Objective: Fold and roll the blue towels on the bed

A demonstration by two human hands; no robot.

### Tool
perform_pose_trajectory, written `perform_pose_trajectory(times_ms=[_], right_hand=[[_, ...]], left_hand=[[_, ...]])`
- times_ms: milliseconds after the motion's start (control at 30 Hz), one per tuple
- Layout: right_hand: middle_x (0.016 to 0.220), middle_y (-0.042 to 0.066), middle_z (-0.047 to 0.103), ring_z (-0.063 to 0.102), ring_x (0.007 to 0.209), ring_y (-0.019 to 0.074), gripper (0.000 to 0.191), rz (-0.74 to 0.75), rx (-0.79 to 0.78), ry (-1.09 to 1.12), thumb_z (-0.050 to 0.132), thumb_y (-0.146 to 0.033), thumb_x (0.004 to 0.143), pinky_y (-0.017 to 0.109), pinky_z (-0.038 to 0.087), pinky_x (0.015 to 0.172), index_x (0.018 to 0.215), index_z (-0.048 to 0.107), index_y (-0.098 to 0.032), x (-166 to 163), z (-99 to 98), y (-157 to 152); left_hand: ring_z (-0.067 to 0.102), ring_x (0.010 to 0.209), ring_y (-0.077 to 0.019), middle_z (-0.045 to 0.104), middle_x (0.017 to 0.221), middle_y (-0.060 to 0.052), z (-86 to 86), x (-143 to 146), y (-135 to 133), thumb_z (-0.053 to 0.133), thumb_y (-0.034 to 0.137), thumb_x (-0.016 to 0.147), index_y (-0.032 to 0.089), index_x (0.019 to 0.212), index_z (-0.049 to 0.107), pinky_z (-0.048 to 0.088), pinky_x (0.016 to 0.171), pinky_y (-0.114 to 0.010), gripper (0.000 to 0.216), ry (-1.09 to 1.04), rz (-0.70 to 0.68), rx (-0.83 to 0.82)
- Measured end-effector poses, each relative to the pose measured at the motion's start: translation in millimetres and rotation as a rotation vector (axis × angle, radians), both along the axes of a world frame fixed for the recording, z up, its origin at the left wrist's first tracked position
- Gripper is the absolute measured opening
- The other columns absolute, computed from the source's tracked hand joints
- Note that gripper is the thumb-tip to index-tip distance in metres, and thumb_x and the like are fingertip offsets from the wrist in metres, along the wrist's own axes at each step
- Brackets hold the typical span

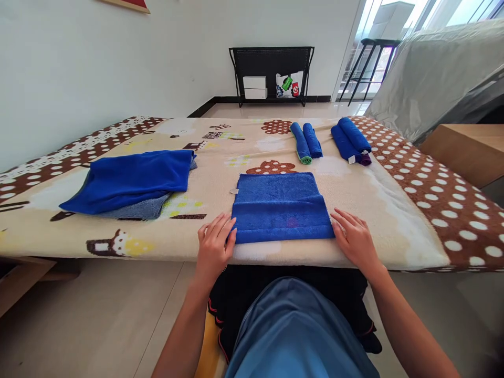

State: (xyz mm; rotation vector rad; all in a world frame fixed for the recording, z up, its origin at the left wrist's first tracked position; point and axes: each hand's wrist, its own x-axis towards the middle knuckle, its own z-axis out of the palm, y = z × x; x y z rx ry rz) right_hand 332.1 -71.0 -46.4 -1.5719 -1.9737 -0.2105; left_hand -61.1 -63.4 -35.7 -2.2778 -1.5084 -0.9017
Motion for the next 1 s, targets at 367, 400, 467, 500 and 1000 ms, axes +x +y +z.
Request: perform_pose_trajectory(times_ms=[367, 400, 467, 500, 1000], right_hand=[[0.129, 0.005, 0.066, 0.059, 0.117, 0.0219, 0.041, 0.297, 0.052, -0.078, 0.054, -0.015, 0.095, 0.04, 0.046, 0.099, 0.135, 0.06, -0.023, 6, -3.5, -17], [0.127, 0.005, 0.067, 0.059, 0.116, 0.0218, 0.039, 0.286, 0.057, -0.073, 0.054, -0.015, 0.095, 0.039, 0.045, 0.098, 0.132, 0.062, -0.023, 6, -5.1, -15], [0.122, 0.004, 0.069, 0.06, 0.113, 0.0215, 0.034, 0.265, 0.077, -0.061, 0.056, -0.016, 0.094, 0.039, 0.045, 0.097, 0.126, 0.065, -0.023, 5, -7.7, -11], [0.119, 0.004, 0.07, 0.061, 0.111, 0.0212, 0.032, 0.259, 0.088, -0.056, 0.057, -0.017, 0.094, 0.039, 0.045, 0.096, 0.123, 0.066, -0.023, 4, -8.5, -9], [0.097, 0.004, 0.067, 0.054, 0.095, 0.0202, 0.024, 0.32, -0.055, 0.068, 0.047, -0.014, 0.092, 0.038, 0.04, 0.088, 0.109, 0.064, -0.019, 3, 3.1, -13]], left_hand=[[0.064, 0.121, -0.0236, 0.069, 0.129, -0.008, -8.9, -8, -18, 0.054, 0.003, 0.088, 0.023, 0.135, 0.057, 0.044, 0.104, -0.042, 0.051, 0.073, -0.218, 0.023], [0.065, 0.12, -0.0236, 0.07, 0.128, -0.008, -11.2, -7, -16, 0.053, 0.002, 0.087, 0.023, 0.133, 0.057, 0.044, 0.103, -0.042, 0.05, 0.061, -0.211, 0.025], [0.066, 0.116, -0.0234, 0.071, 0.123, -0.007, -14.8, -5, -12, 0.053, 0.001, 0.087, 0.022, 0.128, 0.06, 0.044, 0.101, -0.042, 0.047, 0.025, -0.196, 0.037], [0.067, 0.113, -0.0231, 0.072, 0.119, -0.007, -15.8, -3, -9, 0.052, 0.001, 0.086, 0.022, 0.125, 0.061, 0.044, 0.1, -0.041, 0.045, 0.002, -0.187, 0.044], [0.06, 0.076, -0.0167, 0.066, 0.084, 0.001, -0.5, 14, -9, 0.044, -0.005, 0.077, 0.021, 0.091, 0.056, 0.038, 0.087, -0.038, 0.031, -0.15, -0.036, -0.055]])
